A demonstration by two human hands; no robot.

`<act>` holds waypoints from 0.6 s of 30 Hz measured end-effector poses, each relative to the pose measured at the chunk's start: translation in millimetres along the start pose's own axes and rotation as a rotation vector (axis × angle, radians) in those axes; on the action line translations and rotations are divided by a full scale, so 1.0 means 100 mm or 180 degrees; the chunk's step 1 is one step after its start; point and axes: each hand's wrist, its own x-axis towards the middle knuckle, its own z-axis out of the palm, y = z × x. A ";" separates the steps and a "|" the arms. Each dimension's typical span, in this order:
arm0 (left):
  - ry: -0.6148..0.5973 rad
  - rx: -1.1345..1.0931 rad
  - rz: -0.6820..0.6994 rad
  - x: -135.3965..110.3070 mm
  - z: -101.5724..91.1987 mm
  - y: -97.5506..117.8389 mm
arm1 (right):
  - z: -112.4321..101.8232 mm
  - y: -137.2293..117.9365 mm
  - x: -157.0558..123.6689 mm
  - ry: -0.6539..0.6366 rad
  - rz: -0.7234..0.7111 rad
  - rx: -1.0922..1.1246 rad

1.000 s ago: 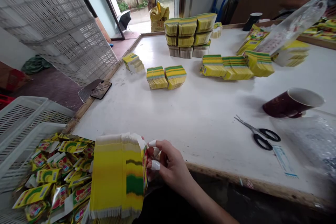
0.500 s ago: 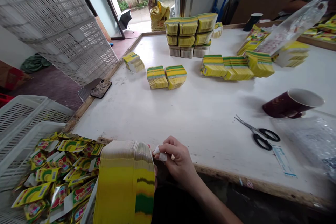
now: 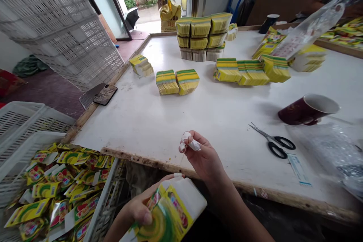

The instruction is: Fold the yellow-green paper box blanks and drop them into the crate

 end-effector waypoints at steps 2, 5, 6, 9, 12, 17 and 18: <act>-0.0167 0.0001 -0.0048 0.04 0.00 0.03 | 0.05 -0.08 -0.03 -0.0115 -0.0008 0.0017; -0.0112 0.0198 -0.0100 0.07 0.04 0.11 | 0.10 -0.12 -0.08 -0.0308 0.0074 0.0097; -0.0078 0.0282 -0.0117 0.08 0.06 0.14 | 0.11 -0.12 -0.09 -0.0369 0.0119 0.0152; -0.0074 0.0412 -0.0149 0.09 0.09 0.18 | 0.13 -0.12 -0.10 -0.0519 0.0151 0.0311; -0.0041 0.0482 -0.0210 0.09 0.09 0.17 | 0.19 -0.17 -0.13 -0.0576 -0.0005 0.0347; 0.0109 0.0469 -0.0284 0.07 0.07 0.14 | 0.28 -0.31 -0.19 -0.0494 -0.0157 0.0265; 0.0119 0.0458 -0.0294 0.07 0.07 0.14 | 0.29 -0.32 -0.20 -0.0452 -0.0192 0.0199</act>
